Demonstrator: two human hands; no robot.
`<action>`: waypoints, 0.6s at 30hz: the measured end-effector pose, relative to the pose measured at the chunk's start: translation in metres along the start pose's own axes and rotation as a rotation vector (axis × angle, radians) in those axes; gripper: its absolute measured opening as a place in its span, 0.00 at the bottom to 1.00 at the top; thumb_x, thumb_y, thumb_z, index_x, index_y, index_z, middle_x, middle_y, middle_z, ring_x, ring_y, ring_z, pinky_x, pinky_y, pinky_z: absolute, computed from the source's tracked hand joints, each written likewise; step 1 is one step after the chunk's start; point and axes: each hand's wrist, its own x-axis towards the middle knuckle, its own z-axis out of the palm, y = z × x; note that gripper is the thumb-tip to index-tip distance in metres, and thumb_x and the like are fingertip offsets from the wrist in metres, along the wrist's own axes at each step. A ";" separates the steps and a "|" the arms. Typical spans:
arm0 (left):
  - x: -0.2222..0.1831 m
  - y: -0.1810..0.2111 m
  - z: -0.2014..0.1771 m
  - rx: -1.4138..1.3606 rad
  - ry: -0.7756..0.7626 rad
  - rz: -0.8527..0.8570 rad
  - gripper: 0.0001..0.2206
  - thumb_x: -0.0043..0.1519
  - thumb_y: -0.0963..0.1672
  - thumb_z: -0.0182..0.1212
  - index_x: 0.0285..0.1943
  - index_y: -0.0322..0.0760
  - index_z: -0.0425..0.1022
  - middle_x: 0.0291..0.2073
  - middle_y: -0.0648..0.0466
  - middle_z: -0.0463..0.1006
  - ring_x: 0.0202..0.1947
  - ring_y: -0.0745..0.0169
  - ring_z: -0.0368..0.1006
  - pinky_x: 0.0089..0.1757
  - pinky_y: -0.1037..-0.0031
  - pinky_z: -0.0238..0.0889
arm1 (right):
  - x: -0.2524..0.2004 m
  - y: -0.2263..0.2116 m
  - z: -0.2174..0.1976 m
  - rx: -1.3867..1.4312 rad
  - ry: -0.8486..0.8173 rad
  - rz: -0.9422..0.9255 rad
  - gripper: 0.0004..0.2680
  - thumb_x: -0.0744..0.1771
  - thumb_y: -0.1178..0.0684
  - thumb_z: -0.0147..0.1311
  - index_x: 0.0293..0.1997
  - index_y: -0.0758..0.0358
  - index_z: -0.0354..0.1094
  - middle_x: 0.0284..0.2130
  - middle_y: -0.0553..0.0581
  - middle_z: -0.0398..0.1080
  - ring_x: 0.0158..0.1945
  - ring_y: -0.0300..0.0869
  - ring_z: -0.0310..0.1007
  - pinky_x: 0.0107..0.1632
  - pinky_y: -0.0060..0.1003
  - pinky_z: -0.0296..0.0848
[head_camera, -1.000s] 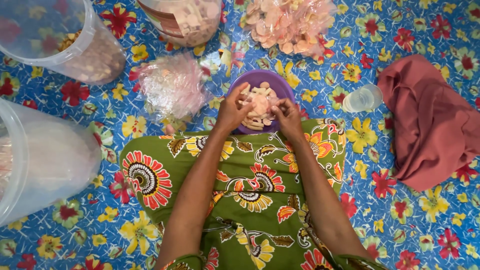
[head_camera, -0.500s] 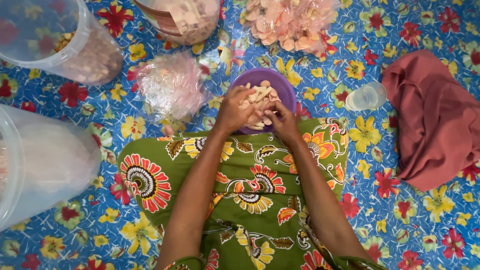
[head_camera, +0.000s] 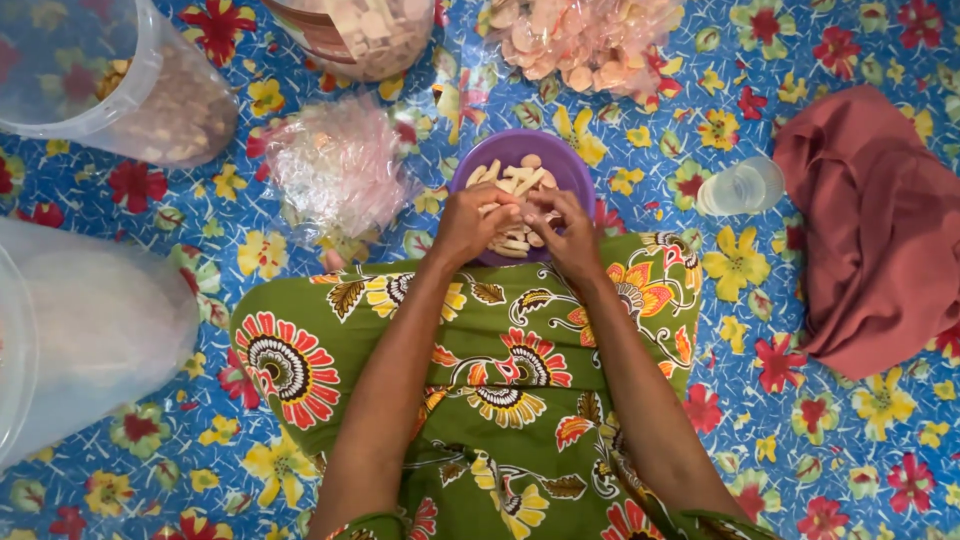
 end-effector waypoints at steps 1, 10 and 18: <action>0.000 0.001 0.000 0.000 -0.001 -0.001 0.03 0.52 0.42 0.66 0.33 0.44 0.79 0.25 0.53 0.76 0.33 0.54 0.74 0.40 0.70 0.65 | 0.001 0.003 0.000 0.001 0.001 0.001 0.10 0.63 0.57 0.58 0.47 0.60 0.68 0.38 0.55 0.62 0.40 0.40 0.63 0.38 0.29 0.69; 0.003 0.006 0.000 -0.014 0.006 0.006 0.03 0.52 0.41 0.65 0.33 0.40 0.78 0.23 0.51 0.76 0.31 0.54 0.74 0.38 0.70 0.66 | 0.004 0.019 -0.001 -0.089 -0.031 -0.039 0.03 0.63 0.55 0.59 0.35 0.58 0.73 0.27 0.53 0.67 0.33 0.39 0.68 0.36 0.29 0.68; 0.003 -0.014 0.002 0.054 0.056 -0.019 0.02 0.51 0.41 0.65 0.28 0.41 0.77 0.22 0.53 0.74 0.30 0.55 0.74 0.37 0.71 0.66 | 0.004 0.024 0.001 -0.045 -0.048 -0.029 0.03 0.62 0.56 0.59 0.34 0.60 0.72 0.25 0.54 0.65 0.30 0.38 0.65 0.34 0.30 0.66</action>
